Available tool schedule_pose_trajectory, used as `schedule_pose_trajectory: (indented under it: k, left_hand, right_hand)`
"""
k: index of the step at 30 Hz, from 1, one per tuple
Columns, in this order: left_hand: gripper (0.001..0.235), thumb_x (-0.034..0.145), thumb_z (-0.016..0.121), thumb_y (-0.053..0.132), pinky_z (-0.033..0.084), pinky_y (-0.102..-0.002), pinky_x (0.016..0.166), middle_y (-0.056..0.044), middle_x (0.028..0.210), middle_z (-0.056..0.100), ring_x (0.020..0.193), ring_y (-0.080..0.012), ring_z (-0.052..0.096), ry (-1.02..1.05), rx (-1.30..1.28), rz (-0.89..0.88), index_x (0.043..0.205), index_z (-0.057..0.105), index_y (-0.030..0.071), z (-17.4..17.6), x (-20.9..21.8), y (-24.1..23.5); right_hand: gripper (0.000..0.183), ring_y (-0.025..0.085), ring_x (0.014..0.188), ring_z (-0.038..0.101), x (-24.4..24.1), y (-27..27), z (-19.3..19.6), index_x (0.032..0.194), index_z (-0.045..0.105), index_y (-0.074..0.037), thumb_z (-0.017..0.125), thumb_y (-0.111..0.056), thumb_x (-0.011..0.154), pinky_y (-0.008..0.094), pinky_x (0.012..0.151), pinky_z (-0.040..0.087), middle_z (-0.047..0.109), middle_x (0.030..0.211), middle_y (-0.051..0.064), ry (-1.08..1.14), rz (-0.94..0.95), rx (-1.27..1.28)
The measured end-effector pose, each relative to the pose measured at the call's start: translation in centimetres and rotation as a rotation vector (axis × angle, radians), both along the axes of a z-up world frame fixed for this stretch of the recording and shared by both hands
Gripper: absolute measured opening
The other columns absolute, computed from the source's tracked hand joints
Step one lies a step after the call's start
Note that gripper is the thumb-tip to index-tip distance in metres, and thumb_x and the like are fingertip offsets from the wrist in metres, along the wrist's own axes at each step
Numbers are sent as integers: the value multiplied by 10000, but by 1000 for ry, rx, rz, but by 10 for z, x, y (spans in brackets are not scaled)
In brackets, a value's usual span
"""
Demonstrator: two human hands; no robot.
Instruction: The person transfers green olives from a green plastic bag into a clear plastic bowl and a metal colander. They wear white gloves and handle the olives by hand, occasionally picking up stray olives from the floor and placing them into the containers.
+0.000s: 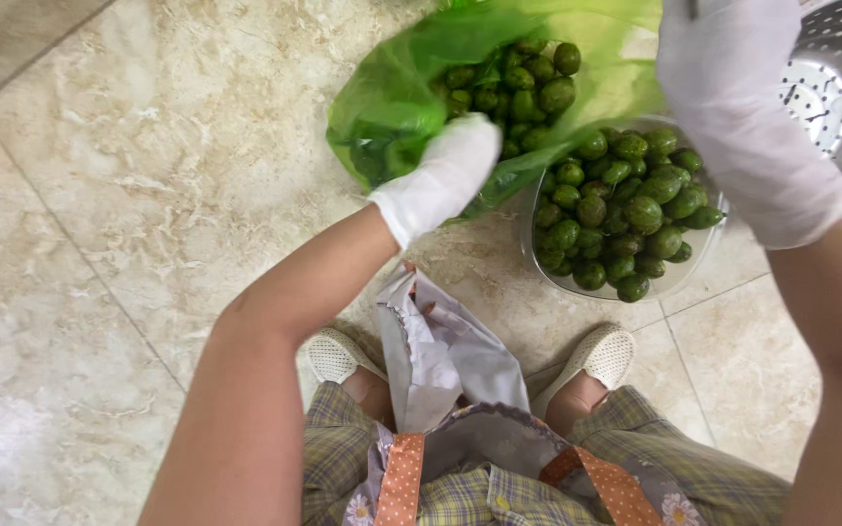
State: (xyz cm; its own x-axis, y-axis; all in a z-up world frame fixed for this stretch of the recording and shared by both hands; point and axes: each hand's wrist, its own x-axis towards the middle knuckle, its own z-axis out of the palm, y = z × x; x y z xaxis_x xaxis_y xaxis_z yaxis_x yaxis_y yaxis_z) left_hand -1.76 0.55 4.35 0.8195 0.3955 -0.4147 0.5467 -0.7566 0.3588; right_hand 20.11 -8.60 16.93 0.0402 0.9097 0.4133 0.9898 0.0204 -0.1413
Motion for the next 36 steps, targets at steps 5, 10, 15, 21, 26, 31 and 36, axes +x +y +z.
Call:
schedule_pose_trajectory:
  k: [5,10,15,21,26,31,36]
  left_hand:
    - [323,808,716,128,503,-422,862,-189,1091,692,991,-303,658,539,396,-728,1097,710,-16,-45,-56,-5]
    - [359,931,613,273,483,-458,764,-173,1096,681,955,-320,636,372,669,-686,1154,783,49,-31,-84,1]
    - [585,1087,511,348,394,-591,1090,-196,1350,542,1198,-419,609,648,600,-1166,1582,221,234,-5,-95,22]
    - [1333,805,843,516,429,-464,1124,-450,1480,290,1314,-501,489,104,-561,518,1602,-109,32,-23,-74,33]
    - [1554,592,989,472,437,-475,1087,-381,1416,421,1276,-495,505,-239,-389,455,1557,-133,-1,-60,-56,28]
    - [1438,538,937,248,567,-423,944,-206,1439,486,1260,-317,588,-338,-840,626,1597,-34,190,-84,-46,21]
    - [1189,606,1022,245,529,-410,1064,-197,1431,563,1291,-308,599,-498,-712,616,1526,273,155,-55,-67,23]
  right_hand:
    - [331,257,1051,671,-77,-11,-35,1156,716,-180,627,46,931,417,873,557,711,1132,82,-122,142,-246]
    - [565,313,918,717,-118,37,-137,1354,635,-65,564,84,813,397,746,612,706,1180,195,158,200,-662]
    - [536,318,1074,646,-48,58,-173,1476,504,-110,402,-264,973,424,819,545,575,1391,205,-124,-55,-1151]
    - [783,333,1267,562,-44,61,-126,1607,353,-190,205,-730,1059,529,1069,427,499,1562,167,476,-457,-1260]
    - [883,345,1115,712,-76,79,-120,1636,231,-274,164,-778,915,482,1100,486,525,1503,202,987,-576,-1373]
    - [757,275,1089,743,-107,77,-185,1513,450,-202,420,-672,921,419,1037,425,530,1432,77,1433,-354,-1126]
    - [544,159,1101,686,-147,69,-188,1332,646,-122,712,-460,912,280,955,521,733,1184,57,1486,-443,-773]
